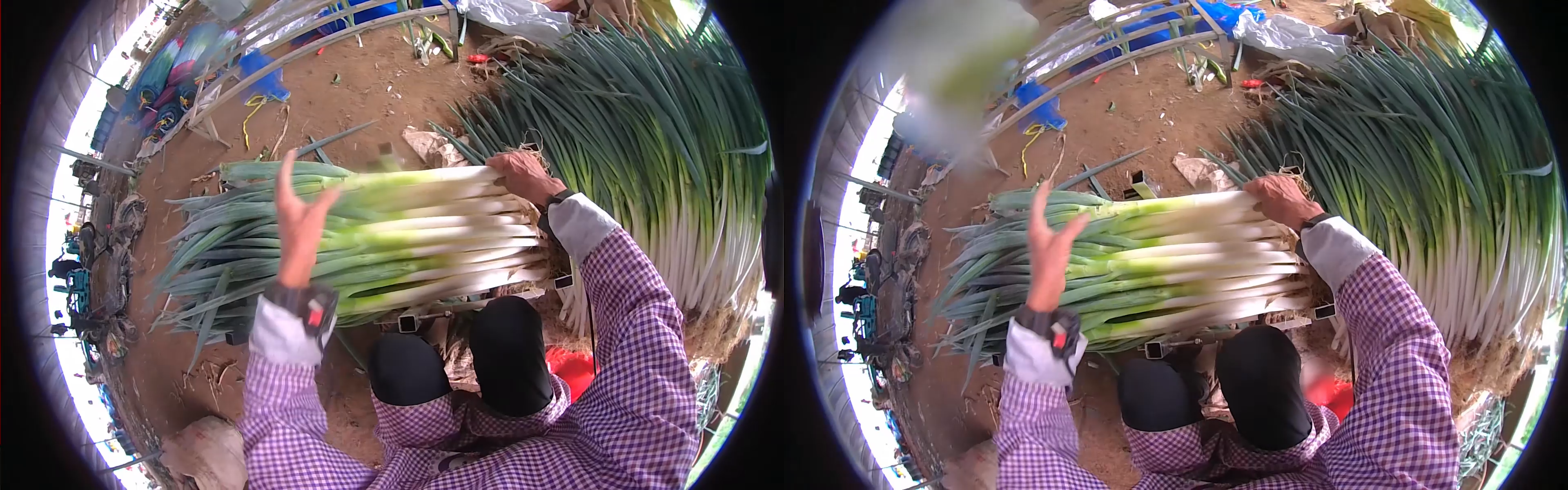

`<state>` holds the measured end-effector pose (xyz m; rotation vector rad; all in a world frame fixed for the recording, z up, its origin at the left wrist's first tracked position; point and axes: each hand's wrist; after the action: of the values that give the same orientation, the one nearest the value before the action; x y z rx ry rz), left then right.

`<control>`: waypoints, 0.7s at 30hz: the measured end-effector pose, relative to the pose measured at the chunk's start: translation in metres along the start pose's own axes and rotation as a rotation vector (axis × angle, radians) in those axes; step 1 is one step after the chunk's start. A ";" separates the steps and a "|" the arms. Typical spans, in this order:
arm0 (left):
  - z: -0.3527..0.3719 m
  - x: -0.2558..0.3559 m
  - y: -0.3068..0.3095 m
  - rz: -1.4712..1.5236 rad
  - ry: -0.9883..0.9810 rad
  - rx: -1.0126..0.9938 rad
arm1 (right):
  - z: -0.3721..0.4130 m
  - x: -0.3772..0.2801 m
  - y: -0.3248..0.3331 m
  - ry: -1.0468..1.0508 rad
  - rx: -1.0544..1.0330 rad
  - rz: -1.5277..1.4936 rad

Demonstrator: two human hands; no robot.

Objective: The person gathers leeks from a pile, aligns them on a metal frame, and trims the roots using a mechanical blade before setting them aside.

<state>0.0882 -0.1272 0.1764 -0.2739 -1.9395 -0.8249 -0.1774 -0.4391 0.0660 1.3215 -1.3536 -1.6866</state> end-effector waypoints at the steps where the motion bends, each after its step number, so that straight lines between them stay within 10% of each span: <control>1: -0.013 -0.011 -0.003 -0.209 -0.124 -0.072 | -0.001 0.000 -0.001 0.014 0.017 0.006; 6: -0.048 -0.054 0.002 -0.910 -0.317 -0.554 | -0.003 0.006 -0.008 0.033 0.041 0.002; 21: -0.035 -0.058 0.003 -0.787 -0.373 -0.451 | 0.000 -0.001 -0.002 0.084 0.071 0.007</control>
<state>0.1435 -0.1388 0.1386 0.1037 -2.2021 -1.8421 -0.1769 -0.4377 0.0648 1.4101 -1.3784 -1.5735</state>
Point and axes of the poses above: each hand's wrist, its own z-axis away from the middle knuckle, its own y-axis out of the back of the hand, x = y × z, and after that the axes turned 4 degrees about z, right-handed
